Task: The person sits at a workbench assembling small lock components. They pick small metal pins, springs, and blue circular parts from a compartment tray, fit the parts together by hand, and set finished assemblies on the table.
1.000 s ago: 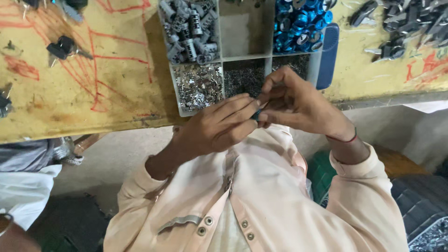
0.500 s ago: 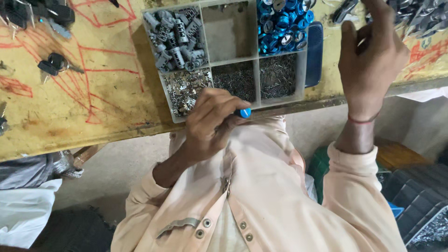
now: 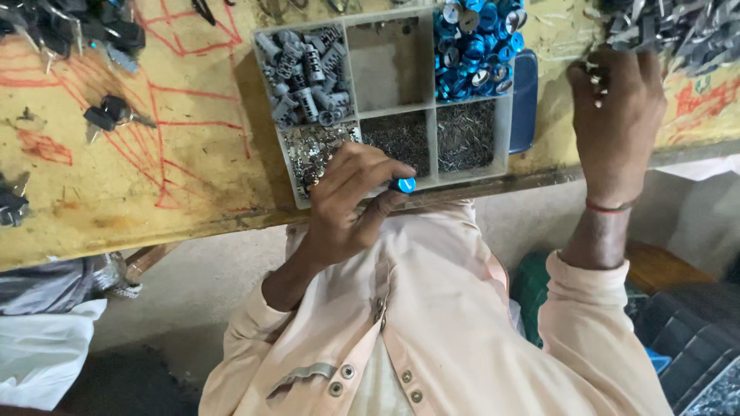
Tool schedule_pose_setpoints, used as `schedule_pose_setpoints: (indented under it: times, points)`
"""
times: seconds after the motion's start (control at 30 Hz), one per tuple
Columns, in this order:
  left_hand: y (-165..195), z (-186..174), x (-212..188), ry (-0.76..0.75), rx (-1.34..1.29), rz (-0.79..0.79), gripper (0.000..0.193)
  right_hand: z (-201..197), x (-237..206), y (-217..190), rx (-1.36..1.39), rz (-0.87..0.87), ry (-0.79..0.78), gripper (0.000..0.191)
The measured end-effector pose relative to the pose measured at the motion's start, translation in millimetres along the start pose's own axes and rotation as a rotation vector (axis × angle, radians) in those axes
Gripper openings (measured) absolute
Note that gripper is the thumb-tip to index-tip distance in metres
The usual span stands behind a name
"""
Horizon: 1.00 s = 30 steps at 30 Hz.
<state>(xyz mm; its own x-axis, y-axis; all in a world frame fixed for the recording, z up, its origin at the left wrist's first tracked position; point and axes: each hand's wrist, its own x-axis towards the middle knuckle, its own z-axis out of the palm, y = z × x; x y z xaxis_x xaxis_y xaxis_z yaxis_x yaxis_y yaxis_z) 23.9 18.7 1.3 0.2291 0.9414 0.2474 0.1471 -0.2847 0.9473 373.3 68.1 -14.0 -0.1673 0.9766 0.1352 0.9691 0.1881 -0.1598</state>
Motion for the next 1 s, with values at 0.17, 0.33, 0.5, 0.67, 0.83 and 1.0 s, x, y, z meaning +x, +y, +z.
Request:
schedule_pose_setpoints:
  times: [0.17, 0.33, 0.5, 0.67, 0.83, 1.0]
  points:
    - [3, 1, -1, 0.010, -0.018, -0.029, 0.018, -11, 8, 12, 0.330, 0.158, 0.108, 0.011]
    - [4, 7, -4, -0.058, -0.041, 0.028, 0.033, -33, -3, -66, 1.205, 0.516, 0.127, 0.007]
    - [9, 6, -3, -0.051, 0.134, 0.144, 0.038, -25, -29, -128, 0.837, -0.107, -0.132, 0.012]
    - [12, -3, -8, -0.102, 0.222, 0.136, 0.042, -29, -21, -123, 0.696, -0.208, -0.314, 0.026]
    - [2, 7, -7, -0.195, -0.064, -0.001, 0.037, -42, -16, -133, 0.377, -0.539, -0.259, 0.050]
    - [0, 24, -15, -0.184, -0.213, -0.228, 0.032, -44, -15, -130, 0.384, -0.487, -0.290, 0.072]
